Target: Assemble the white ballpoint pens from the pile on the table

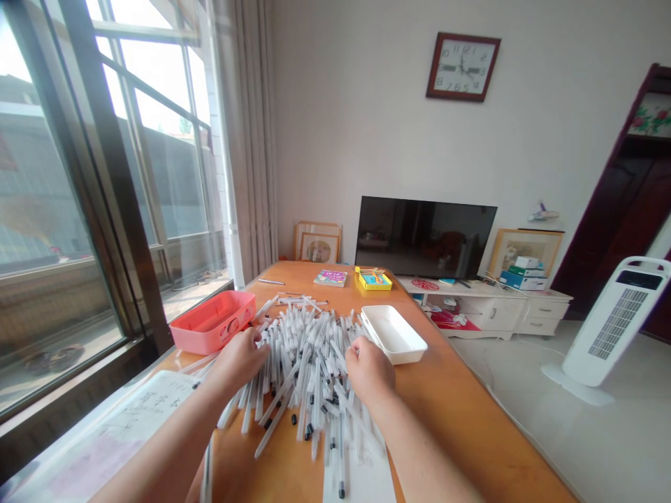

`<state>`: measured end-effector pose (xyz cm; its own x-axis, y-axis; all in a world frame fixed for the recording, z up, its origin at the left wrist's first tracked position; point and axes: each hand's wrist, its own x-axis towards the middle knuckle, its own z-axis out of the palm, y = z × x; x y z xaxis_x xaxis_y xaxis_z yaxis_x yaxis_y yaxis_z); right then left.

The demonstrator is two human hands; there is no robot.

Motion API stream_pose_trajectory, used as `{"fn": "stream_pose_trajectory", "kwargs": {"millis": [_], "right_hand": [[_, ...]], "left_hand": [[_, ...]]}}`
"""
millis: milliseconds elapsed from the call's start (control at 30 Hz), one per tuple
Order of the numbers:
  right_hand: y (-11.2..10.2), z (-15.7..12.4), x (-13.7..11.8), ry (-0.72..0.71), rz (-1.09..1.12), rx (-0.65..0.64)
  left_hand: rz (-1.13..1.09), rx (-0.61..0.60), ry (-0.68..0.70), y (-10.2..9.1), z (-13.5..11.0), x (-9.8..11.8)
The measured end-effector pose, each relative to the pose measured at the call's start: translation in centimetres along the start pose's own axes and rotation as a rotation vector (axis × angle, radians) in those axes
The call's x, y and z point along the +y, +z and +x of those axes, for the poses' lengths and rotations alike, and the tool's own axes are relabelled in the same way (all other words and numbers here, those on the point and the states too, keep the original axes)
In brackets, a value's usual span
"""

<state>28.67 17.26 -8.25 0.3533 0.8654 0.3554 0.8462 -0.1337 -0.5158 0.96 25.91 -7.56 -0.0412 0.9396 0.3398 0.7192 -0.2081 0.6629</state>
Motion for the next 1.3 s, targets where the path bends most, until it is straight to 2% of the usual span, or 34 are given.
{"fn": "stream_pose_trajectory", "kwargs": {"millis": [167,333,500,633,833,967,1033,1167,1300], "right_hand": [[0.2,-0.4,-0.5,-0.031,0.032,0.006],[0.4,-0.7,-1.0,-0.072,0.091,0.009],[0.2,-1.0,-1.5,-0.097,0.189,0.009],[0.0,-1.3,-2.5,-0.11,0.312,-0.038],[-0.1,-2.7,-5.1,-0.12,0.519,-0.278],[-0.5,-4.1,-6.4,-0.022,0.786,-0.629],[-0.6,-4.6,-6.7,0.044,0.94,-0.755],[-0.5,-4.8,-7.0,0.116,1.082,-0.783],[-0.4,-4.3,-6.8,0.208,1.193,-0.783]], "left_hand": [[0.06,-0.061,0.033,1.1,-0.8,0.3],[-0.01,-0.07,0.047,1.7,-0.7,0.1],[-0.201,-0.024,-0.005,1.6,-0.5,0.5],[-0.47,0.002,-0.073,1.1,-0.4,1.7],[-0.942,-0.033,-0.154,0.2,-0.7,4.3],[-1.149,-0.04,-0.181,-0.3,-1.1,5.5],[-1.219,-0.04,-0.194,-0.3,-1.3,5.9],[-1.31,-0.096,-0.234,0.1,-2.0,6.5],[-1.35,-0.326,-0.272,0.7,-3.5,7.5]]}}
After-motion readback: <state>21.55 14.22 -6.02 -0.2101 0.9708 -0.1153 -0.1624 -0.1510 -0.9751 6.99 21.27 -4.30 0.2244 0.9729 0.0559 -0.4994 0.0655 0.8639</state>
